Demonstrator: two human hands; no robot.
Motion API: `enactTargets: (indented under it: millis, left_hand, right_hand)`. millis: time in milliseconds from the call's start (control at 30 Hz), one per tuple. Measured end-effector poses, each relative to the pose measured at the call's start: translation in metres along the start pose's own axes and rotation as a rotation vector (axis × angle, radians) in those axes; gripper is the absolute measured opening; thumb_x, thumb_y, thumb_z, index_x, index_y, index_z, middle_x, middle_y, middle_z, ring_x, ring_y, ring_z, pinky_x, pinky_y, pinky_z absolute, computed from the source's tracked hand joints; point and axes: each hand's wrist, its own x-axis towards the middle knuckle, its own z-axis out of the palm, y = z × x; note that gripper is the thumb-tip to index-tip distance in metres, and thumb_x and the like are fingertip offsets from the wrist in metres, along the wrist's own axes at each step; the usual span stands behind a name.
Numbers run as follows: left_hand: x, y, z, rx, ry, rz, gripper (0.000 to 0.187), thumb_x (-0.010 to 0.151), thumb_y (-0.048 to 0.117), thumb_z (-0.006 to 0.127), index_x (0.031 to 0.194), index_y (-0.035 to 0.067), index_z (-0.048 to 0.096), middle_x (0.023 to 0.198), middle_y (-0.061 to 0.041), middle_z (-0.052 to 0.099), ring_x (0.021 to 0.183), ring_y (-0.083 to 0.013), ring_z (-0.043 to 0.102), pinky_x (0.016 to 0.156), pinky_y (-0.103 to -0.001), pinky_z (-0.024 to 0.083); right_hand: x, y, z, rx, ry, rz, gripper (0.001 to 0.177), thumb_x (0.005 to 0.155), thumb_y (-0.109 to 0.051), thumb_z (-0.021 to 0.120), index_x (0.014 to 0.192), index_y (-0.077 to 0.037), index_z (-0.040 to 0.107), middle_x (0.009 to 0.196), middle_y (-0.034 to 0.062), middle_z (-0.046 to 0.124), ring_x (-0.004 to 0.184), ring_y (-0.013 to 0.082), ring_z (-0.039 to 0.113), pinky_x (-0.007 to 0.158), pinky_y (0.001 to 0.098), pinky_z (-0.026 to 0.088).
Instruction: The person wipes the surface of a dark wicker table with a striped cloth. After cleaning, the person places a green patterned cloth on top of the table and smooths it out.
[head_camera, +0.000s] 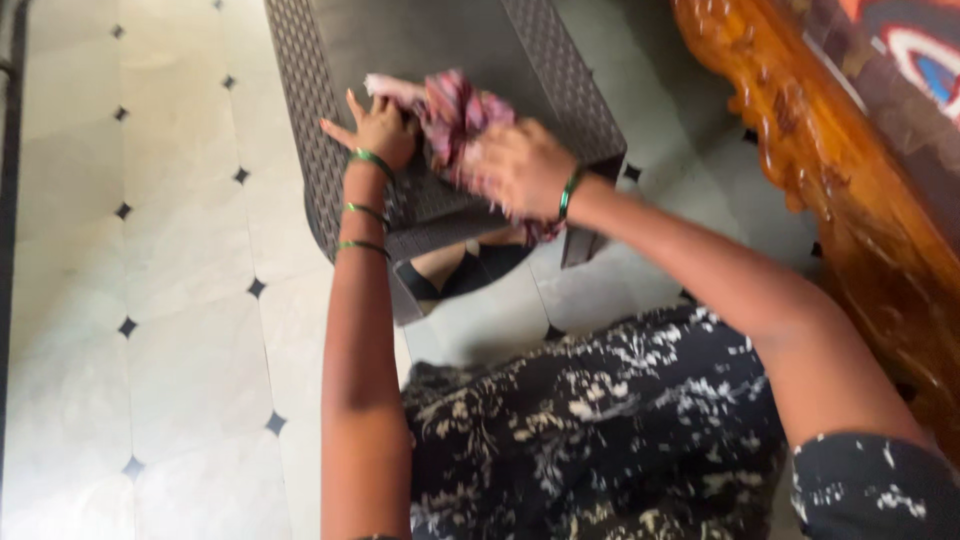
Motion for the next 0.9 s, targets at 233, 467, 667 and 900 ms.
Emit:
enactTargets:
  millis: [233,467,667,900]
  left_hand:
    - [-0.023,0.009,-0.039,-0.096,-0.027,0.197,0.051,0.098,0.061,0.053,0.135,0.026,0.06,0.159,-0.012,0.041,0.147,-0.0451,0.028,0.097,-0.086,0.012]
    - [-0.116,0.12,-0.109,-0.082,-0.442,0.907,0.026,0.075,0.024,0.074,0.1,0.027,0.083,0.096,-0.007,0.078,0.076,-0.0286,0.072,0.069,-0.04,0.055]
    - [-0.276,0.22,-0.086,-1.067,-1.177,1.227,0.038,0.075,0.025,0.073,0.112,0.015,0.075,0.097,-0.005,0.076,0.084,-0.0175,0.073,0.073,-0.032,0.058]
    - [-0.298,0.253,-0.041,-1.407,-1.053,0.892,0.036,0.079,0.03,0.077,0.109,0.011,0.074,0.092,-0.003,0.074,0.081,-0.0146,0.07,0.07,-0.031,0.056]
  right_hand:
    - [-0.029,0.074,0.026,0.136,-0.045,0.368,0.038,0.107,-0.033,0.067,0.14,-0.016,0.069,0.138,0.0131,0.066,0.133,0.032,0.052,0.103,0.0501,0.04]
    - [-0.018,0.079,0.041,0.096,-0.05,0.39,0.038,0.102,-0.03,0.067,0.139,-0.02,0.07,0.138,0.0111,0.066,0.129,0.0312,0.052,0.102,0.05,0.041]
    - [-0.012,0.081,0.04,0.098,-0.059,0.402,0.038,0.1,-0.033,0.068,0.135,-0.019,0.07,0.136,0.0127,0.066,0.127,0.0324,0.054,0.098,0.0512,0.043]
    - [-0.011,0.081,0.035,0.148,-0.057,0.413,0.04,0.1,-0.035,0.068,0.136,-0.019,0.07,0.14,0.0151,0.065,0.13,0.0349,0.053,0.101,0.0525,0.043]
